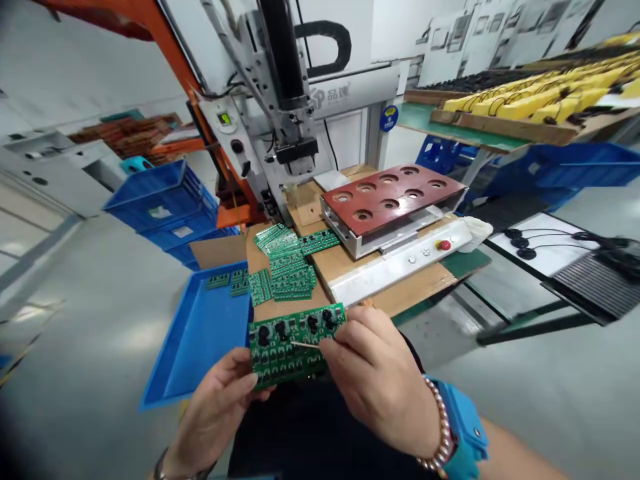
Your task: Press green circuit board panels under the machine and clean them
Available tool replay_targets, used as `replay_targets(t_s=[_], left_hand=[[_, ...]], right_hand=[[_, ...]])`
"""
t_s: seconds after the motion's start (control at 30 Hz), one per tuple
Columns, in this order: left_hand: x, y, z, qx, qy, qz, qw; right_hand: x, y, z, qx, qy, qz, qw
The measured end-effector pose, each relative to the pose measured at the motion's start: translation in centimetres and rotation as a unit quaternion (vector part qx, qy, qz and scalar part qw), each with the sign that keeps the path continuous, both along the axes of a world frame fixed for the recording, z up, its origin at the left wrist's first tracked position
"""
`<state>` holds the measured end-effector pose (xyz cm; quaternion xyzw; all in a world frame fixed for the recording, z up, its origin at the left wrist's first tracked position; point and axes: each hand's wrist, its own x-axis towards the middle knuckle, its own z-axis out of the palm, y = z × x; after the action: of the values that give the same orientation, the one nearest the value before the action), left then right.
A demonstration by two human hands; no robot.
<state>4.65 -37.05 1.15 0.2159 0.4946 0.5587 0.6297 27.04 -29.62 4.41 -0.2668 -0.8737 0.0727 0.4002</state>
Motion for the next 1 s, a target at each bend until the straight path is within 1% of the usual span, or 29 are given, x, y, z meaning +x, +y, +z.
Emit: replay_targets(t_s=[0.17,0.3,0.4,0.53,0.77,1.0], left_hand=[[0.4,-0.3,0.3,-0.009,-0.009,0.005,1.0],[0.9,-0.4,0.7,-0.009,-0.016,0.005,1.0],[1.0,-0.5,0.7,-0.017,-0.015,0.014,1.0],[1.1,-0.5,0.6,-0.02,-0.015,0.009,1.0],[1.3,-0.5,0.9,-0.019,-0.006,0.007,1.0],[1.4,-0.5,0.9,-0.017,0.007,0.023,1.0]], right_hand=[[-0.2,-0.5,-0.5,-0.007,-0.014,-0.011,1.0],[-0.4,-0.5,-0.2,-0.007,-0.013,-0.007,1.0],[-0.6,-0.5,0.0,-0.006,-0.008,0.001,1.0],[-0.8,-0.5,0.0,-0.013,-0.009,0.008,1.0],[-1.0,-0.6,0.0,-0.014,-0.015,0.009,1.0],[-1.2,-0.5,0.3,-0.016,-0.012,0.019,1.0]])
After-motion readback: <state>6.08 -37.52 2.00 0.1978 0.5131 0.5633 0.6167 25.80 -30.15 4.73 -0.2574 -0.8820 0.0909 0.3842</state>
